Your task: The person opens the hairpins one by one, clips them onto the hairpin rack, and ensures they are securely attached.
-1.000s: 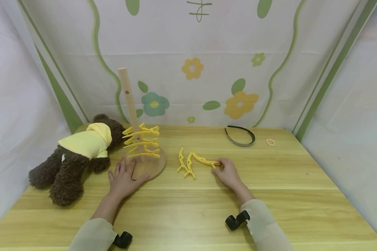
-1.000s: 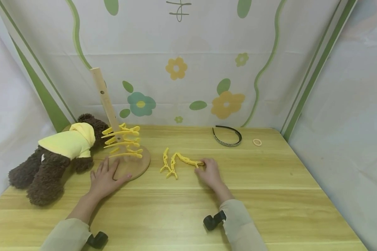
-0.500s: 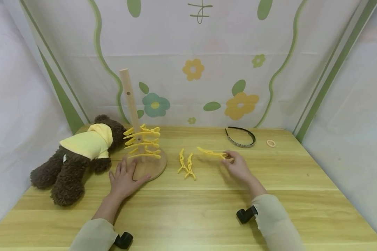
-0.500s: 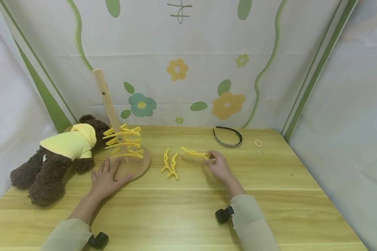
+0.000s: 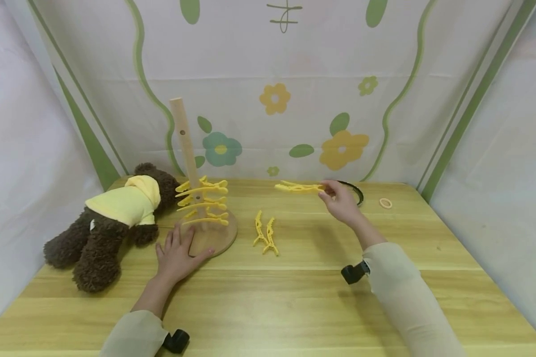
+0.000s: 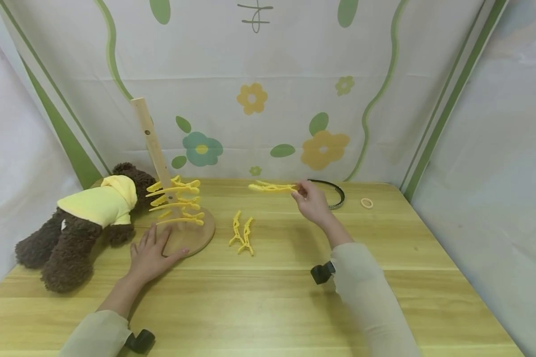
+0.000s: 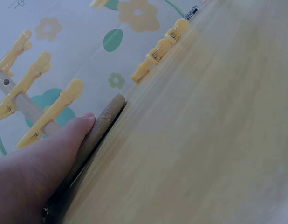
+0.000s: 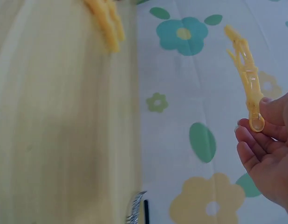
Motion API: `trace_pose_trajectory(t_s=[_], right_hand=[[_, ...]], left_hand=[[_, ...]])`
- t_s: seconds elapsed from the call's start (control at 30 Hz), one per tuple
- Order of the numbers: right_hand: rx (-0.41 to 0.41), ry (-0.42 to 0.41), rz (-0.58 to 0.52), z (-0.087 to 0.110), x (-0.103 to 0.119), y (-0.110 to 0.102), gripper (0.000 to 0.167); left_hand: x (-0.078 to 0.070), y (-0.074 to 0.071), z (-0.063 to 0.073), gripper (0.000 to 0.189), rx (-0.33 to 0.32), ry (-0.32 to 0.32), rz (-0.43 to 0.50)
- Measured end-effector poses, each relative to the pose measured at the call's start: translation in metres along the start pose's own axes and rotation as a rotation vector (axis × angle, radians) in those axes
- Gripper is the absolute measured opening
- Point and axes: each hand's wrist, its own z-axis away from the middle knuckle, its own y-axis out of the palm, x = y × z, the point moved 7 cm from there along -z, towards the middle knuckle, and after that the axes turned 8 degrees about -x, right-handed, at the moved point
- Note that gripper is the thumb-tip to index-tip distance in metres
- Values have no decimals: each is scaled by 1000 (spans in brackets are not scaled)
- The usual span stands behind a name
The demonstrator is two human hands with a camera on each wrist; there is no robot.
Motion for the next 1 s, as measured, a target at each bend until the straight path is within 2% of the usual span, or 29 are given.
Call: trace_pose_trajectory(t_s=[0.27,0.4,0.57,0.67,1.0], right_hand=[[-70,73,-92,-29,39,4,21],[-92,55,-116,-40,65,15,19],[-67,3,-189,-50,95,38,16],[-45,6,-231,-53,109,54,15],[33,-40,-228,-60,148,99,14]], left_hand=[[2,0,1,92,5,-4,-3],[2,-1,1,92,4,-4,-4],[2,-1,1,91,-1,-4,-1],[2,0,1,92,-4,1,3],[2,2,-1,92,-19,11,-1]])
